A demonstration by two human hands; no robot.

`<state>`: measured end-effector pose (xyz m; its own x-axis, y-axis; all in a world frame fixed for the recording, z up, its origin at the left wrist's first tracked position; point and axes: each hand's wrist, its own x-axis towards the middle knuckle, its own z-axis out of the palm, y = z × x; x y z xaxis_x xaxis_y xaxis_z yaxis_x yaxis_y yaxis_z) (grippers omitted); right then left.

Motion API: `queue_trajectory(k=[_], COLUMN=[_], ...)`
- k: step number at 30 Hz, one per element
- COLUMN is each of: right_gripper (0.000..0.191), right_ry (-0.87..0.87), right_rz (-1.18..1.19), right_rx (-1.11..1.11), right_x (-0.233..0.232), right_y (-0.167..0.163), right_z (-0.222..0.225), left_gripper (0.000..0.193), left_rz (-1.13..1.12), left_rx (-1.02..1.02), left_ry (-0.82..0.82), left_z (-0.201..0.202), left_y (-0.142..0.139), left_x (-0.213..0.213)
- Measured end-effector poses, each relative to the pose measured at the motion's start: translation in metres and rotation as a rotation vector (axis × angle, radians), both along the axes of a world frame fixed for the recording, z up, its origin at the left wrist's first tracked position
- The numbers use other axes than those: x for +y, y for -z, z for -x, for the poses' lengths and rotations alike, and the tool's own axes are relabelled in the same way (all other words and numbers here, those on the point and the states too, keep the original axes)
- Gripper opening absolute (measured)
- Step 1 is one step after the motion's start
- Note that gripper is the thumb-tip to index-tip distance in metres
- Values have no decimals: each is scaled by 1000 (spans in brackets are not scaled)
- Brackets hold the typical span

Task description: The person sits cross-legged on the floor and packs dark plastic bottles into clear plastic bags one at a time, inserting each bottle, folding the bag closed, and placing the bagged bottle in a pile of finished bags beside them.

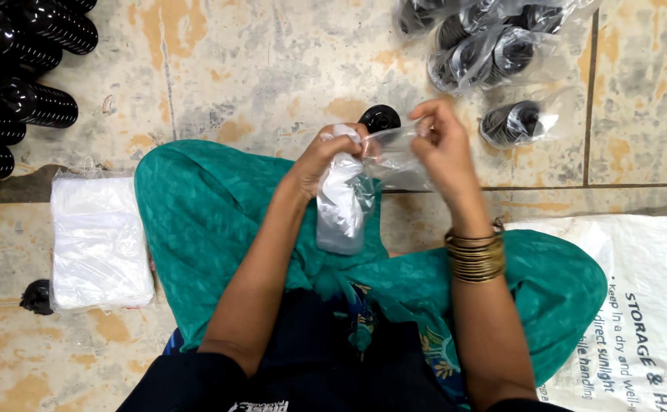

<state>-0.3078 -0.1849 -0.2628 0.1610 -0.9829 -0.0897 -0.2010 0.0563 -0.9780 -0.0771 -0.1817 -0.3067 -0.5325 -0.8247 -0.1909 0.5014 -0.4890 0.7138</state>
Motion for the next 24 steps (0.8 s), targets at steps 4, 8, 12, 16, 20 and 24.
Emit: queue_trajectory(k=[4, 8, 12, 16, 20, 24], right_gripper=[28, 41, 50, 47, 44, 33], right_ry=[75, 56, -3, -13, -17, -20], right_rz=[337, 429, 455, 397, 436, 433], right_rx=[508, 540, 546, 564, 515, 492], right_x=[2, 4, 0, -2, 1, 2], right_y=[9, 6, 0, -3, -6, -9], right_z=[-21, -34, -37, -38, -40, -46], left_gripper=[7, 9, 17, 18, 20, 21], left_rz=[222, 356, 415, 422, 466, 443], left_rx=[-548, -918, -1026, -1138, -1165, -1199], left_ry=[-193, -374, -490, -472, -440, -433], left_z=[9, 10, 13, 17, 15, 11], left_y=[14, 17, 10, 1, -3, -1], left_x=[2, 3, 3, 4, 4, 5])
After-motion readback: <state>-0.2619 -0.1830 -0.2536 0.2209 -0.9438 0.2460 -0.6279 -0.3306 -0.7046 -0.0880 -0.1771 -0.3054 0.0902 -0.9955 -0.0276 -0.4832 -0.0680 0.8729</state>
